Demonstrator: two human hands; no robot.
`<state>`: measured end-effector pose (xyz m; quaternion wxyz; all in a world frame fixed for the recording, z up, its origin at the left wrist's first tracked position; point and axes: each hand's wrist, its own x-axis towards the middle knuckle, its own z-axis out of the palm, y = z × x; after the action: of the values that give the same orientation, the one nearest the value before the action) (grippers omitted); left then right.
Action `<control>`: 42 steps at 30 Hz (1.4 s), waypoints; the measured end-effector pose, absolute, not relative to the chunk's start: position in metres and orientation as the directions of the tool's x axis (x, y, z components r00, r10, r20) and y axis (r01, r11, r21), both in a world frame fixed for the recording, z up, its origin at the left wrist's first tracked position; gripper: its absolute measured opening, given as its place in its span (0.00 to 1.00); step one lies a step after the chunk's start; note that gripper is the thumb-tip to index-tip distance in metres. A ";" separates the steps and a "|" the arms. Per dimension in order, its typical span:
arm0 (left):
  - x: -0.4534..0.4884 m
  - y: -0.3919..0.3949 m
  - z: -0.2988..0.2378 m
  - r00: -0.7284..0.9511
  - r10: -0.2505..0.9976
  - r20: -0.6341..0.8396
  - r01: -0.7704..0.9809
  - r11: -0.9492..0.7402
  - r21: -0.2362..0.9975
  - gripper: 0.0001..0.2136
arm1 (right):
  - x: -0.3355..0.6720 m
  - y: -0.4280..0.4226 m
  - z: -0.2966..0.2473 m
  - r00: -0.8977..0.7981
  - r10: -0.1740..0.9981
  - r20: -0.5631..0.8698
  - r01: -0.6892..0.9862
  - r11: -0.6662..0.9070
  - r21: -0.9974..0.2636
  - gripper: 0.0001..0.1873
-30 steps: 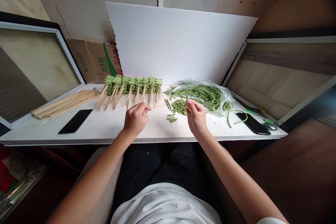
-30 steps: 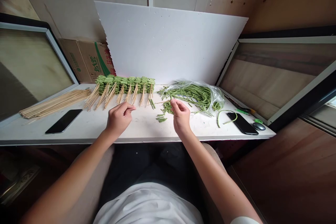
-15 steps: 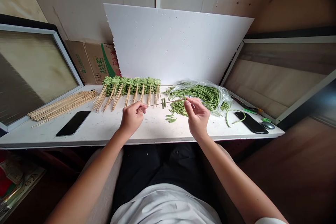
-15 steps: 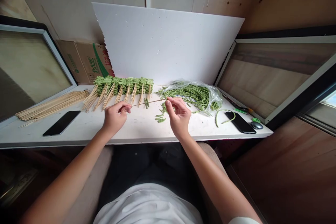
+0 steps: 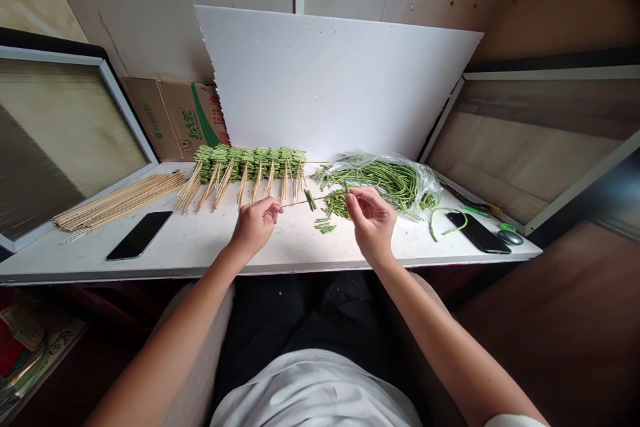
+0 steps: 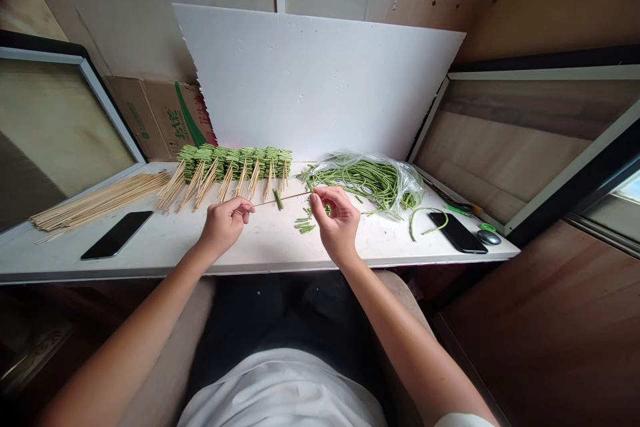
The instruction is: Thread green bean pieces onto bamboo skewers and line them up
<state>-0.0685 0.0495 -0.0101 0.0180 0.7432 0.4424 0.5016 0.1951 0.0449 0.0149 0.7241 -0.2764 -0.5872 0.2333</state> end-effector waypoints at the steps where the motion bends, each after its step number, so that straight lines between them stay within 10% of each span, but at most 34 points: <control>1: -0.069 0.050 -0.010 0.122 0.686 0.717 0.639 -0.607 0.472 0.16 | 0.195 0.045 0.015 0.200 0.658 0.726 -0.007 0.742 -0.670 0.13; 16: -0.068 0.054 -0.013 0.025 0.600 0.800 0.578 -0.662 0.478 0.05 | 0.202 0.058 0.010 0.285 0.810 0.512 -0.102 0.557 -0.824 0.26; 42: -0.056 0.044 -0.008 0.106 0.544 0.832 0.634 -0.682 0.365 0.10 | 0.180 0.044 0.000 0.064 0.817 0.573 -0.076 0.576 -0.814 0.17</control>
<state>-0.0560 0.0440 -0.0080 -0.0417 0.7425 0.3965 0.5383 0.1804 0.0436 -0.0002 0.6593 -0.3118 -0.5944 0.3388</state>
